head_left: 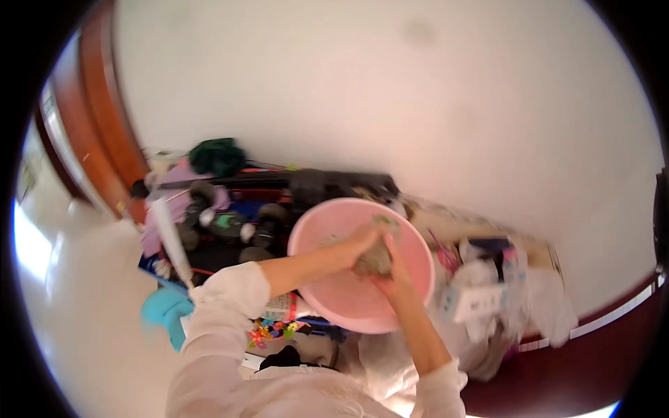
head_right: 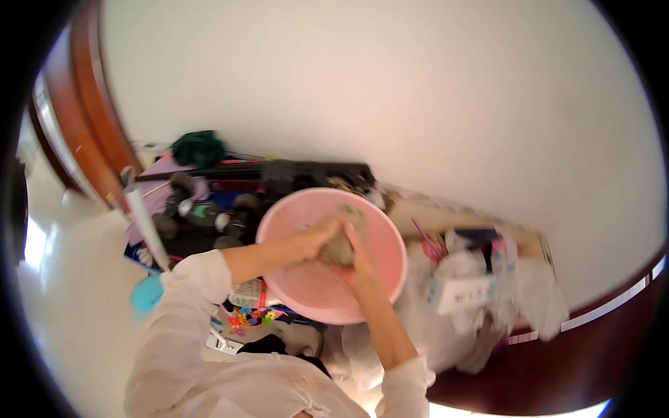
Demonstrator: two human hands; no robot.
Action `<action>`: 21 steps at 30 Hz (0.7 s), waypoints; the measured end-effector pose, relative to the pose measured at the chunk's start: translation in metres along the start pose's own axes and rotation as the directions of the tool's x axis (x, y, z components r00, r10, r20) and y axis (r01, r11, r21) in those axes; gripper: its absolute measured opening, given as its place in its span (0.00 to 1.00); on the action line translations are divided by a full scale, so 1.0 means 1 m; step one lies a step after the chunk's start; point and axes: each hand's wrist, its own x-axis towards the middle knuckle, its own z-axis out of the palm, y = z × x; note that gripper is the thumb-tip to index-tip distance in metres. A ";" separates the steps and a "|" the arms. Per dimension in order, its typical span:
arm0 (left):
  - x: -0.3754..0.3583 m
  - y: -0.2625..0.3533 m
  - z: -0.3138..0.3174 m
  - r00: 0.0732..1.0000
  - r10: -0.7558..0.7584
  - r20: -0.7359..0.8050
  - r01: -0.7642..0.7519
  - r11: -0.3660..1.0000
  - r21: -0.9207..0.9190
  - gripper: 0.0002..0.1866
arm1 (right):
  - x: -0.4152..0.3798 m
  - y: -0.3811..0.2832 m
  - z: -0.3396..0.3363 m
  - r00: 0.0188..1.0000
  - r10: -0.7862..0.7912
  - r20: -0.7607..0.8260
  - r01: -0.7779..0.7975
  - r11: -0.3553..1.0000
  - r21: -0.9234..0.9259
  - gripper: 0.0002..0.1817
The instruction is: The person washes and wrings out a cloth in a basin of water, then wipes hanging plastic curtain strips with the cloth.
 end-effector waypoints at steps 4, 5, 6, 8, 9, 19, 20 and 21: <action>0.013 0.011 -0.028 0.980 0.106 0.169 -0.187 0.783 0.594 0.24 | -0.001 0.009 -0.008 0.999 0.028 0.019 -0.028 1.000 0.009 0.24; -0.005 0.020 -0.025 0.981 0.003 0.193 -0.089 0.894 0.438 0.25 | 0.003 0.008 -0.021 0.998 0.052 0.045 -0.051 0.999 -0.020 0.24; -0.015 0.025 -0.023 0.964 -0.092 0.249 0.021 0.962 0.274 0.27 | 0.011 0.007 -0.039 0.988 0.108 0.111 -0.121 0.986 0.117 0.24; -0.009 0.017 -0.028 0.956 -0.127 0.266 0.088 0.985 0.151 0.29 | 0.015 0.007 -0.034 0.969 0.159 0.188 -0.202 0.950 0.238 0.23; -0.006 0.016 -0.031 0.935 -0.177 0.306 0.174 0.984 0.038 0.31 | 0.003 0.009 -0.017 0.966 0.173 0.190 -0.213 0.952 0.219 0.23; 0.018 0.012 -0.038 0.883 -0.117 0.455 0.112 0.993 0.038 0.15 | 0.014 0.017 -0.018 0.950 0.307 0.063 -0.303 0.951 -0.066 0.19; 0.035 -0.002 -0.040 0.930 -0.116 0.348 0.101 0.993 0.060 0.16 | 0.013 0.018 -0.014 0.949 0.309 0.065 -0.304 0.950 -0.068 0.19; 0.043 -0.008 -0.042 0.965 -0.110 0.237 0.093 0.992 0.084 0.16 | 0.010 0.018 -0.007 0.963 0.266 -0.039 -0.269 0.949 -0.167 0.17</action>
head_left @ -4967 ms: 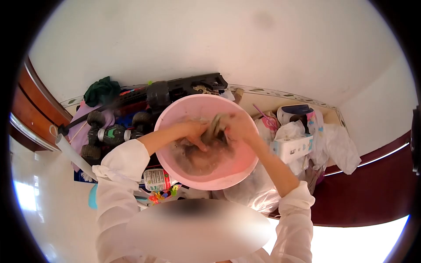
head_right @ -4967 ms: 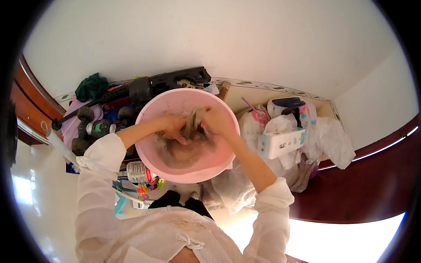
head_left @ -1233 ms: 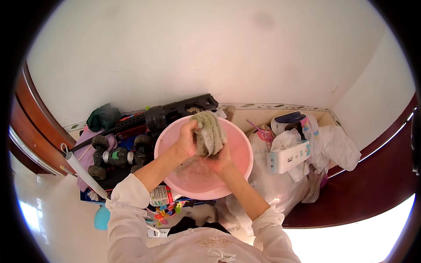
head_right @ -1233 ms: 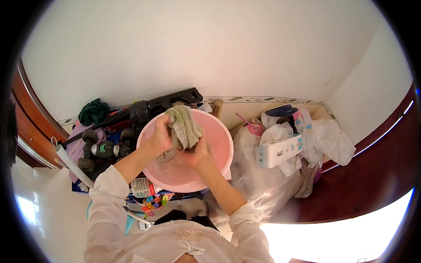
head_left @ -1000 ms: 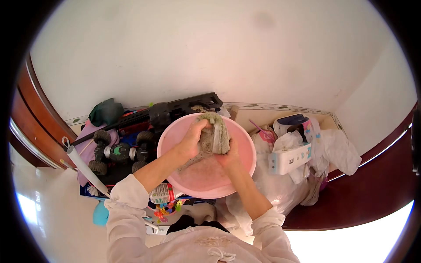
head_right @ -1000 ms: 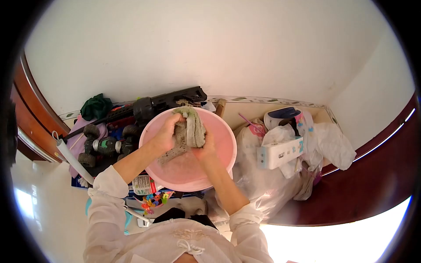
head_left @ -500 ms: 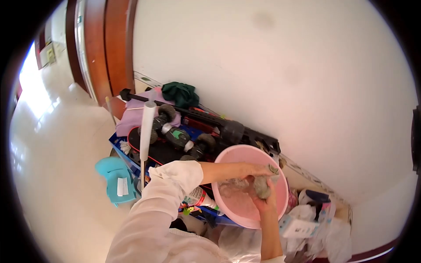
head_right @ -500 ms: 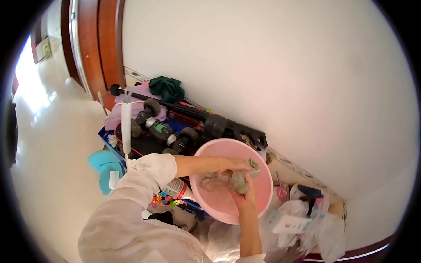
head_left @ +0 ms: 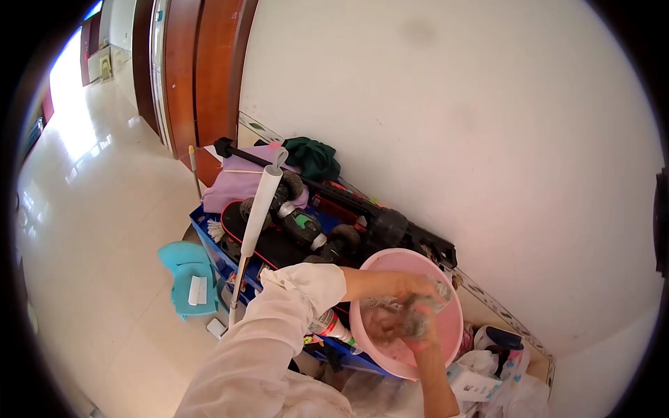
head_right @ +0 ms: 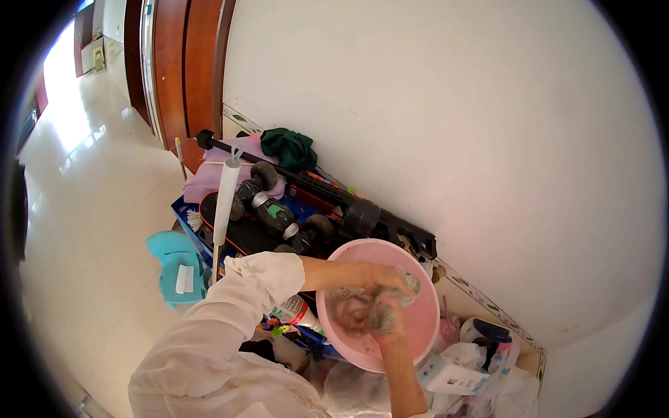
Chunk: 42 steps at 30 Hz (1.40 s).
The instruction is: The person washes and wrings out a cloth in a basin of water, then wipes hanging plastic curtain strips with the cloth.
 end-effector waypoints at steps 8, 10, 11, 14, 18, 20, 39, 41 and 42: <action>-0.003 -0.014 0.008 0.945 0.290 -0.148 -0.238 0.925 0.297 0.17 | 0.015 0.014 -0.006 0.970 -0.142 -0.198 0.086 0.961 -0.264 0.10; 0.007 -0.023 0.006 0.899 0.409 -0.160 -0.321 0.861 0.395 0.17 | 0.013 0.016 -0.003 0.936 -0.166 -0.311 0.033 0.920 -0.391 0.11; 0.015 -0.028 0.004 0.874 0.470 -0.121 -0.365 0.802 0.473 0.16 | 0.013 0.018 0.000 0.937 -0.161 -0.311 0.029 0.921 -0.389 0.11; 0.041 -0.035 -0.005 0.785 0.619 -0.030 -0.441 0.593 0.674 0.16 | 0.019 0.025 0.000 0.942 -0.218 -0.253 0.101 0.908 -0.408 0.13; 0.016 -0.020 0.005 0.807 0.571 -0.150 -0.312 0.628 0.713 0.18 | 0.026 0.019 -0.011 0.920 -0.295 -0.259 0.179 0.902 -0.394 0.15; -0.016 0.005 0.014 0.924 0.363 -0.118 -0.273 0.845 0.461 0.20 | 0.011 0.004 -0.003 0.955 -0.237 -0.177 0.166 0.925 -0.341 0.15; -0.013 0.037 0.035 0.848 0.387 0.362 -0.395 0.917 -0.056 0.17 | -0.044 -0.009 0.034 0.708 -0.162 0.687 -0.431 0.672 0.602 0.19; -0.027 0.038 0.038 0.920 0.290 0.264 -0.294 0.955 -0.022 0.17 | -0.035 -0.009 0.019 0.812 -0.034 0.583 -0.308 0.823 0.477 0.20; -0.030 0.036 0.038 0.931 0.290 0.223 -0.304 0.952 0.032 0.17 | -0.030 -0.011 0.017 0.812 -0.035 0.582 -0.308 0.823 0.478 0.20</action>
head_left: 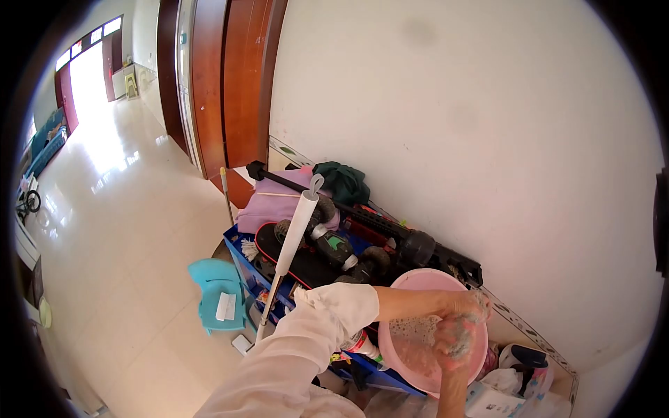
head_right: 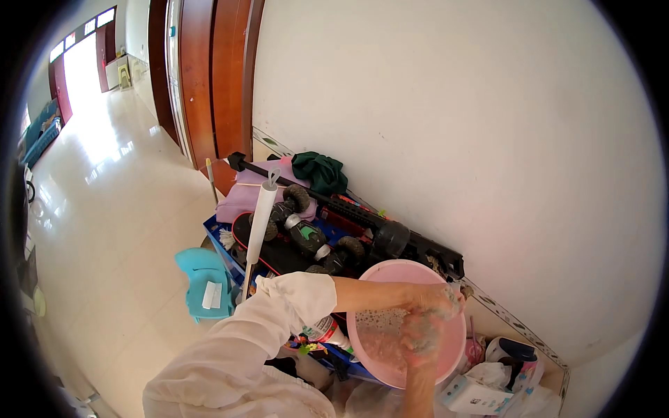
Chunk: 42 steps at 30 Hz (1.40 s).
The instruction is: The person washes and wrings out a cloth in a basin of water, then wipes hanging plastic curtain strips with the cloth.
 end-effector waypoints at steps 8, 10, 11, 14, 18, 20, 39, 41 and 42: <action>-0.002 -0.017 -0.004 0.944 0.160 -0.287 -0.003 0.877 0.480 0.18 | 0.019 -0.008 -0.034 0.827 -0.338 -0.449 0.018 0.815 -0.579 0.07; 0.011 -0.039 -0.020 0.926 0.162 -0.341 0.045 0.850 0.524 0.16 | 0.030 -0.007 -0.046 0.770 -0.440 -0.463 0.055 0.768 -0.638 0.07; 0.023 -0.056 -0.033 0.918 0.153 -0.366 0.073 0.841 0.536 0.14 | 0.033 -0.004 -0.048 0.704 -0.540 -0.462 0.088 0.711 -0.698 0.07; 0.009 -0.039 -0.022 0.896 0.130 -0.425 0.184 0.762 0.621 0.15 | 0.037 0.013 -0.034 0.534 -0.650 -0.540 -0.048 0.615 -0.787 0.06; 0.003 -0.035 -0.023 0.893 0.134 -0.430 0.255 0.637 0.728 0.20 | 0.042 0.011 -0.036 0.570 -0.641 -0.515 -0.061 0.591 -0.804 0.06; 0.005 -0.040 -0.026 0.897 0.165 -0.410 0.236 0.606 0.760 0.20 | 0.041 0.017 -0.026 0.583 -0.621 -0.524 -0.202 0.513 -0.834 0.06; 0.004 -0.051 -0.039 0.914 0.233 -0.333 -0.001 0.821 0.571 0.11 | 0.034 0.016 -0.023 0.573 -0.649 -0.500 -0.215 0.469 -0.856 0.12; -0.008 -0.037 -0.041 0.946 -0.024 -0.324 0.133 0.938 0.319 0.13 | 0.025 0.017 -0.019 0.616 -0.601 -0.509 -0.195 0.510 -0.838 0.42; -0.020 -0.019 -0.035 0.941 -0.167 -0.295 0.234 0.949 0.210 0.17 | 0.022 0.018 -0.019 0.592 -0.622 -0.512 -0.169 0.526 -0.834 0.42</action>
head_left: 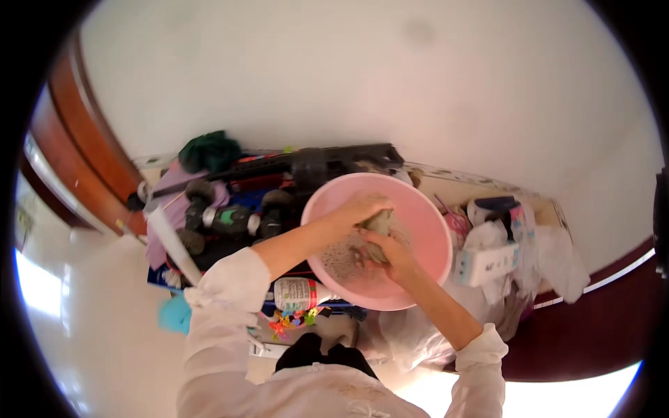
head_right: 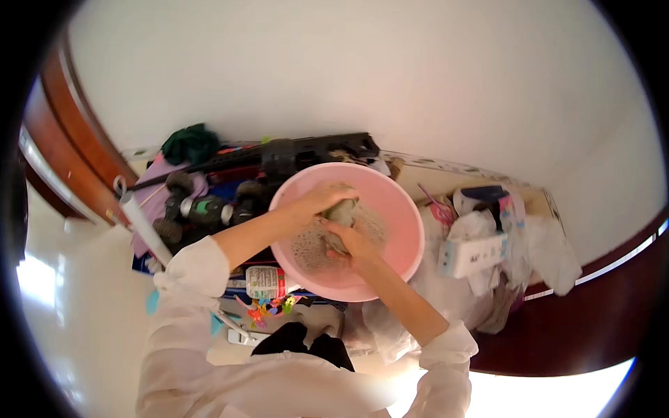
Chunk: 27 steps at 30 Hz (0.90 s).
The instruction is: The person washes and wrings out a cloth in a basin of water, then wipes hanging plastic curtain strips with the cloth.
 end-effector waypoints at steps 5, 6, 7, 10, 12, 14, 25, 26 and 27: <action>-0.018 0.026 -0.001 0.969 -0.189 -0.157 0.218 0.957 0.193 0.20 | -0.013 -0.006 -0.010 0.998 0.049 -0.048 -0.036 0.970 0.240 0.49; -0.017 0.026 -0.001 0.978 -0.161 -0.133 0.180 0.972 0.149 0.17 | -0.014 -0.001 -0.011 0.996 0.031 -0.079 -0.010 0.968 0.249 0.46; -0.020 0.027 -0.004 0.988 -0.121 -0.100 0.132 0.985 0.115 0.16 | -0.015 0.004 -0.012 0.994 0.012 -0.110 0.016 0.966 0.257 0.43; -0.027 0.036 0.009 0.987 0.103 -0.125 -0.115 0.989 -0.094 0.09 | -0.039 -0.008 -0.018 0.984 -0.163 0.068 0.125 0.916 0.381 0.24; -0.025 0.034 0.002 0.974 0.171 -0.146 -0.199 0.959 -0.204 0.11 | -0.045 -0.007 -0.016 0.980 -0.179 0.087 0.110 0.852 0.512 0.23; -0.051 0.060 0.042 0.963 0.255 -0.086 -0.268 0.937 -0.222 0.09 | -0.064 0.000 -0.021 0.975 -0.211 0.073 0.126 0.789 0.601 0.23; -0.175 -0.015 0.414 0.204 0.570 0.796 -0.892 0.443 -0.089 0.11 | -0.339 0.204 -0.178 0.625 -0.470 -0.624 0.689 0.707 0.157 0.24; -0.199 -0.029 0.456 0.093 0.587 0.804 -0.947 0.302 -0.111 0.12 | -0.358 0.238 -0.198 0.560 -0.365 -0.744 0.730 0.641 0.235 0.23; -0.225 -0.045 0.491 -0.014 0.590 0.807 -0.979 0.156 -0.131 0.14 | -0.389 0.266 -0.211 0.496 -0.236 -0.835 0.772 0.560 0.300 0.21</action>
